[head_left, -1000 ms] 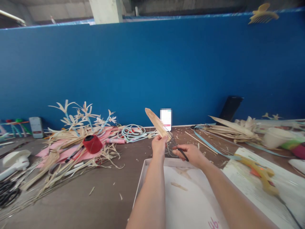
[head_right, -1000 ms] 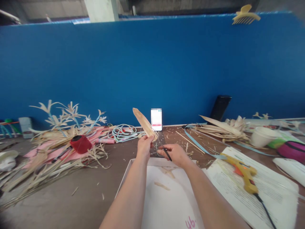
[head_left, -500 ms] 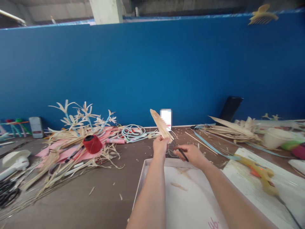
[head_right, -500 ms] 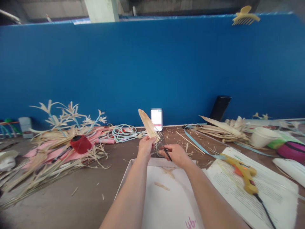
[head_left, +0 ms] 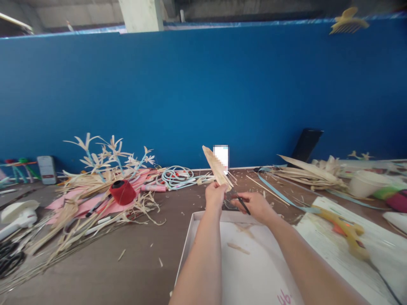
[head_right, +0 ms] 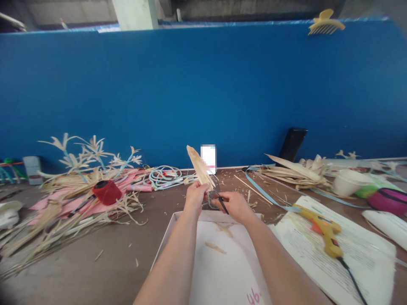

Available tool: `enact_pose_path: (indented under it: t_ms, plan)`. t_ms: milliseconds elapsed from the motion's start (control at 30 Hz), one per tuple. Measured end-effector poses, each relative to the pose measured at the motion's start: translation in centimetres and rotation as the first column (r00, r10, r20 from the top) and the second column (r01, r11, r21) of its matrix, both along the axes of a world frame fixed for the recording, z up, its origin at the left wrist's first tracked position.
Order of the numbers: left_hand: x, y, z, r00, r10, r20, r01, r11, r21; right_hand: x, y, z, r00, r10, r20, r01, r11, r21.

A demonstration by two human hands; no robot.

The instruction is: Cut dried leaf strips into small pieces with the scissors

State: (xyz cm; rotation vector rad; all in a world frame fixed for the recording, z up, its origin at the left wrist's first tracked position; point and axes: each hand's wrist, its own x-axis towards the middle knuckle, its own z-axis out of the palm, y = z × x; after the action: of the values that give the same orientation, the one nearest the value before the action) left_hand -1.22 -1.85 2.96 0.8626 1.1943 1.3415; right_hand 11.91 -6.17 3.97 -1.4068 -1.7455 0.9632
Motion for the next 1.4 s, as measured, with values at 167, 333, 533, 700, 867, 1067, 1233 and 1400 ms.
enact_pose_path:
  t_ms: [167,333,533,700,867,1067,1233,1400]
  plan:
    - [0.4,-0.4,0.34,1.0,-0.019,-0.016,0.019,1.0,-0.018,0.08,0.21,-0.44,0.999,-0.024,-0.031,0.024,1.0,0.012]
    - [0.5,-0.49,0.37,1.0,-0.02,0.001,0.02,1.0,-0.008,0.1,0.09,-0.28,1.0,-0.022,-0.004,0.022,0.999,0.031]
    - [0.5,-0.6,0.3,1.0,-0.022,0.018,0.022,1.0,-0.009,0.02,0.16,-0.37,0.999,-0.04,-0.001,0.04,0.998,0.041]
    - [0.62,-0.45,0.21,0.998,-0.051,0.028,0.052,0.998,-0.02,0.23,0.34,-0.56,0.998,-0.049,0.041,0.045,0.996,0.081]
    - [0.57,-0.44,0.23,0.999,-0.05,0.016,0.05,0.998,-0.039,0.17,0.3,-0.3,0.996,-0.057,0.064,0.052,0.995,0.082]
    - [0.56,-0.42,0.08,0.998,-0.065,0.024,0.066,0.997,-0.038,0.25,0.39,-0.47,0.993,-0.069,0.091,0.059,0.993,0.102]
    - [0.71,-0.26,-0.16,0.996,-0.087,0.022,0.088,0.995,-0.037,0.33,0.37,-0.57,0.994,-0.078,0.08,0.071,0.994,0.087]
    - [0.39,-0.02,-0.23,0.999,-0.038,0.006,0.038,0.999,-0.03,0.65,0.47,-1.0,0.996,-0.064,0.067,0.061,0.997,0.053]
